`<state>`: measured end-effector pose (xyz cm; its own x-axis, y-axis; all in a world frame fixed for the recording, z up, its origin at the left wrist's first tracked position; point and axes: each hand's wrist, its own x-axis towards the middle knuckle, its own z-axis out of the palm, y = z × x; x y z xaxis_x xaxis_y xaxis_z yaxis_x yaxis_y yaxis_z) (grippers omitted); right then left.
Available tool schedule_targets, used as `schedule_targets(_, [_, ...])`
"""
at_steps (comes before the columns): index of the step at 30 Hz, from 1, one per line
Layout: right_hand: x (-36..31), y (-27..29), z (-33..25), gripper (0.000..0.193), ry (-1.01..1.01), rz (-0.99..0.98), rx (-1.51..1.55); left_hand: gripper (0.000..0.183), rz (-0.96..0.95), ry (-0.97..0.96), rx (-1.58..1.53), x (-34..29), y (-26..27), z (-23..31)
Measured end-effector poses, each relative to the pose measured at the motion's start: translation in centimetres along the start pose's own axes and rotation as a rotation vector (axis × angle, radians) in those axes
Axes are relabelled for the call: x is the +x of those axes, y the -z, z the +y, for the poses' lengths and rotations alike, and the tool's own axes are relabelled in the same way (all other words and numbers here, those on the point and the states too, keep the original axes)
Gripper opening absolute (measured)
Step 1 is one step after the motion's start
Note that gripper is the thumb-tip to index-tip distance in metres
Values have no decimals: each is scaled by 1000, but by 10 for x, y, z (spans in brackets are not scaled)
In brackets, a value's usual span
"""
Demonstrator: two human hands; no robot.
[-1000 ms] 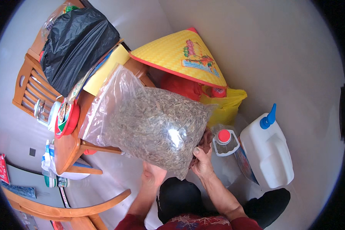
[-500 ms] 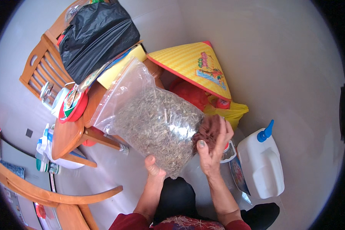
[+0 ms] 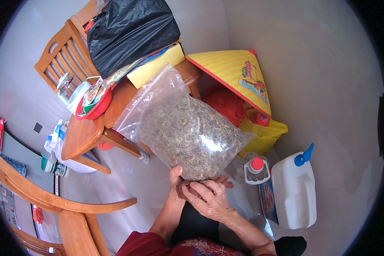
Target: The person cleans a white plastic container, a clear bottle, a bag of dried herbs, and a metal pot using a brown cloth. They then wipe a round wooden table and arrange items on it, including a red bowl and a smiley-face coaster.
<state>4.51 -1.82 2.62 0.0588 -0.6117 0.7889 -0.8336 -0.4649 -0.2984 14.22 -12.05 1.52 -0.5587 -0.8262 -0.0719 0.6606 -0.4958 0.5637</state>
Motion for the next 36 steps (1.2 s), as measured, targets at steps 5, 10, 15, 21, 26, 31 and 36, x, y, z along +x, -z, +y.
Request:
schedule_targets(5, [29, 19, 22, 45, -117, 130, -33, 74, 111, -68, 77, 4, 64, -11])
schedule_targets(10, [56, 30, 48, 43, -476, 310, 57, 85, 38, -102, 204, 1, 53, -10])
schedule_targets(15, [69, 34, 28, 39, -309, 237, -4, 85, -68, -83, 250, -2, 41, -8])
schedule_targets(21, [71, 22, 9, 46, 36, 70, -115, 92, -149, -142, 379, -1, 38, -9])
schedule_targets(26, [95, 53, 45, 34, -199, 138, -120, 94, -85, 24, 392, -5, 38, -7])
schedule_targets(31, [93, 51, 81, 32, -465, 282, -147, 87, -80, 31, 525, -2, 32, -6])
schedule_targets(36, [87, 31, 32, 37, -115, 125, -67, 81, -244, -144, 887, 11, 40, 1])
